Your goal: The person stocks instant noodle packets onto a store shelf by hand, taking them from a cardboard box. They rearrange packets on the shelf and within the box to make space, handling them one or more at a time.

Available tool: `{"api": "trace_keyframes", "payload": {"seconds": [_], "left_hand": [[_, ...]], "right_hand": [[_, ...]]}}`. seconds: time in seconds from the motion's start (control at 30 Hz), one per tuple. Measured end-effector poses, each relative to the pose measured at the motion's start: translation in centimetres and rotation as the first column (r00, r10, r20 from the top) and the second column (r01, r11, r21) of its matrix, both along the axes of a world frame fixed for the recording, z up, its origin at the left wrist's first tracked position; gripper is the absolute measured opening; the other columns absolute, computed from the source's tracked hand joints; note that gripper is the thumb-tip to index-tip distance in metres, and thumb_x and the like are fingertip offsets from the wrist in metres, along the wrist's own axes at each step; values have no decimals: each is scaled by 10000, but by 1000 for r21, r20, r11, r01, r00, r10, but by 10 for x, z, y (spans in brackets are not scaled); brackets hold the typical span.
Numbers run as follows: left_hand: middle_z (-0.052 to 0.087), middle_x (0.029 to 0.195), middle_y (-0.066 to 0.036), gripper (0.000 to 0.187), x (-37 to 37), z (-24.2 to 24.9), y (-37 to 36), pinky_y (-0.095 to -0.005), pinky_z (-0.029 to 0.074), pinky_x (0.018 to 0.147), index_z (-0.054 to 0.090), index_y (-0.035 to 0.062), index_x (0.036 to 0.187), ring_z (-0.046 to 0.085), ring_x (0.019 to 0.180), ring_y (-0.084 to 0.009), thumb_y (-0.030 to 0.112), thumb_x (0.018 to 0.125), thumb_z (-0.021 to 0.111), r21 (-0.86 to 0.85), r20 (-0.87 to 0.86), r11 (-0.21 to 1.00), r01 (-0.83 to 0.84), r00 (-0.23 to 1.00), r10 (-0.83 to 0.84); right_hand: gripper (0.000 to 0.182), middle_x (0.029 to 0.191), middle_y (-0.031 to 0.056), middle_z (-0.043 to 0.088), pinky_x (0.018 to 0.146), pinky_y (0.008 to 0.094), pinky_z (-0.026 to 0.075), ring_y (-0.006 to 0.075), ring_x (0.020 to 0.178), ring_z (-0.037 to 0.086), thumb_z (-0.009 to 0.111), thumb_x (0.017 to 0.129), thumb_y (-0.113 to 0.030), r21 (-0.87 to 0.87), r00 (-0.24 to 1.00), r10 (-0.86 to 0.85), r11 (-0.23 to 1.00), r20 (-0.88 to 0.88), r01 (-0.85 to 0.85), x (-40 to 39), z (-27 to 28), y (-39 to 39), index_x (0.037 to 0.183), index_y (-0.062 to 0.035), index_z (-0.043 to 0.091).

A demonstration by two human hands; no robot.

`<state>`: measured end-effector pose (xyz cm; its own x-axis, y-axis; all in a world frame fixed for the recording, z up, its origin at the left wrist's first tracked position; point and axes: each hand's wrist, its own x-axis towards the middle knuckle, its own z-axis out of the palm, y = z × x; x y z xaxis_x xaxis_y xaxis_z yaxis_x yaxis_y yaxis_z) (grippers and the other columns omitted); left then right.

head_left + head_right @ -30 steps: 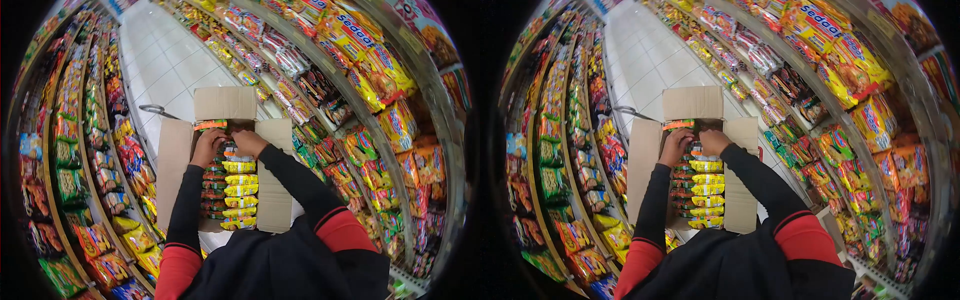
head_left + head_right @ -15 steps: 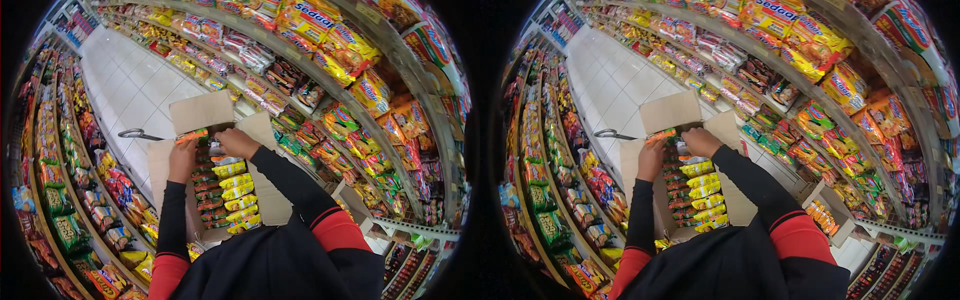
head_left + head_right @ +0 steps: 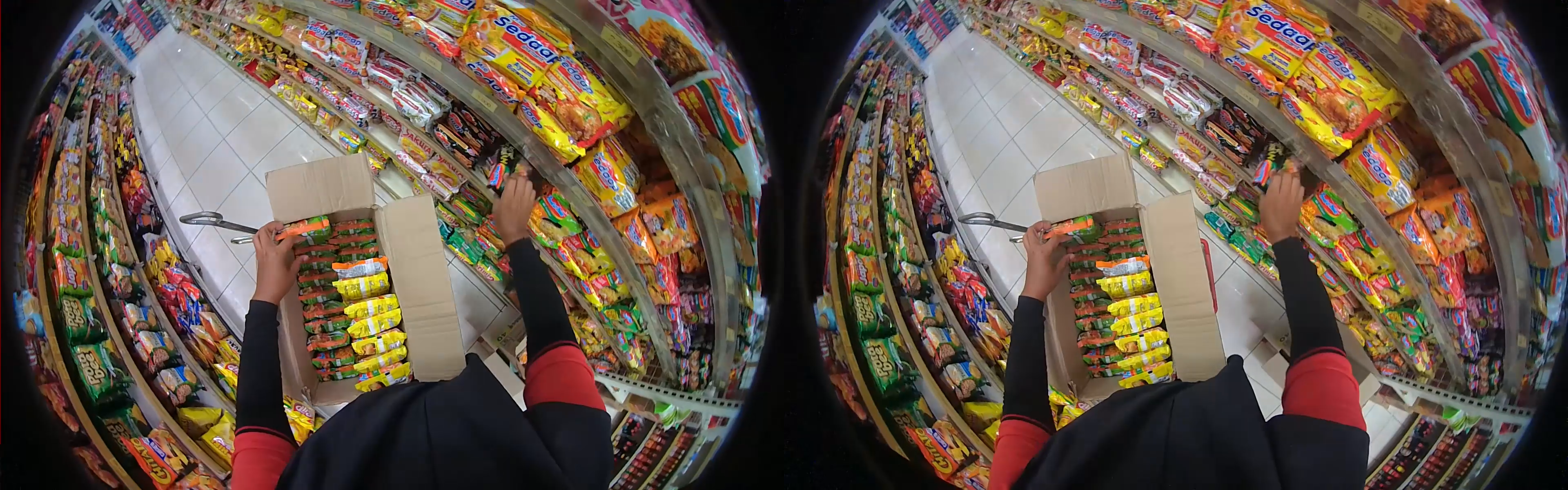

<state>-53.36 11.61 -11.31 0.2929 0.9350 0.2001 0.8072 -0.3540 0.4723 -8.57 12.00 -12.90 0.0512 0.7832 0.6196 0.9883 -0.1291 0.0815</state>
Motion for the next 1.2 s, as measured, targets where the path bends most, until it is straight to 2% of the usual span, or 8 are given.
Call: {"api": "trace_keyframes", "payload": {"seconds": [0.33,0.53,0.6,0.7,0.8,0.9,0.97,1.2], "left_hand": [[393,1188,-166,406,6,2,1,-426,342,962,614,77,985,370,1133,-350,38,609,760,-49,-25,999,-15,1000,14],[417,1180,-163,413,3,1,1,-426,353,953,619,95,980,397,1127,-351,33,597,759,32,-44,999,4,999,-3],[422,1181,-157,422,3,0,0,-420,362,949,621,100,982,400,1128,-345,27,590,760,29,-42,999,-16,999,18],[425,1181,-147,419,2,-3,0,-404,373,939,621,103,970,405,1125,-333,23,584,763,41,-7,999,-20,1000,21],[423,1184,-140,415,0,-6,0,-405,379,929,621,106,968,408,1116,-329,27,586,763,62,1,998,-6,1000,6],[424,1184,-133,408,-1,-7,0,-407,382,917,622,112,964,411,1108,-323,34,590,764,70,-3,998,-3,1000,3],[425,1181,-131,403,-2,-6,-1,-406,383,911,622,114,963,411,1106,-321,39,593,763,77,-3,997,2,1000,-2],[426,1173,-125,393,-3,-9,-1,-421,368,910,618,114,967,403,1104,-327,49,605,754,74,29,997,-3,1000,1]], "right_hand": [[129,982,110,552,788,443,422,296,980,515,474,842,-126,-18,934,-321,945,158,328,54,-74,84,936,-63,538],[413,1179,153,490,876,476,397,330,1125,445,638,732,-196,-218,922,-384,905,-51,365,6,-21,63,1100,-48,524],[357,1117,158,515,873,440,398,311,1077,475,619,746,-101,-10,934,155,986,-322,-167,-15,1,39,1086,-28,534],[195,876,135,594,790,349,449,273,869,581,564,754,20,78,398,382,796,-834,-600,-108,59,-5,941,-5,609],[304,1015,169,591,835,376,465,321,944,580,550,733,23,-56,209,546,283,-811,-958,-174,44,-18,1035,6,575],[413,1057,189,554,833,399,467,331,986,562,551,706,30,-307,412,586,274,-697,-911,-208,18,-23,1116,27,502],[458,1059,198,525,822,416,462,354,1021,532,575,678,22,-531,518,420,95,-746,-842,-218,2,-20,1123,40,465],[470,1071,172,507,795,409,465,350,997,517,633,655,-2,-560,580,622,261,-526,-787,-223,2,-46,1102,11,491]]}}
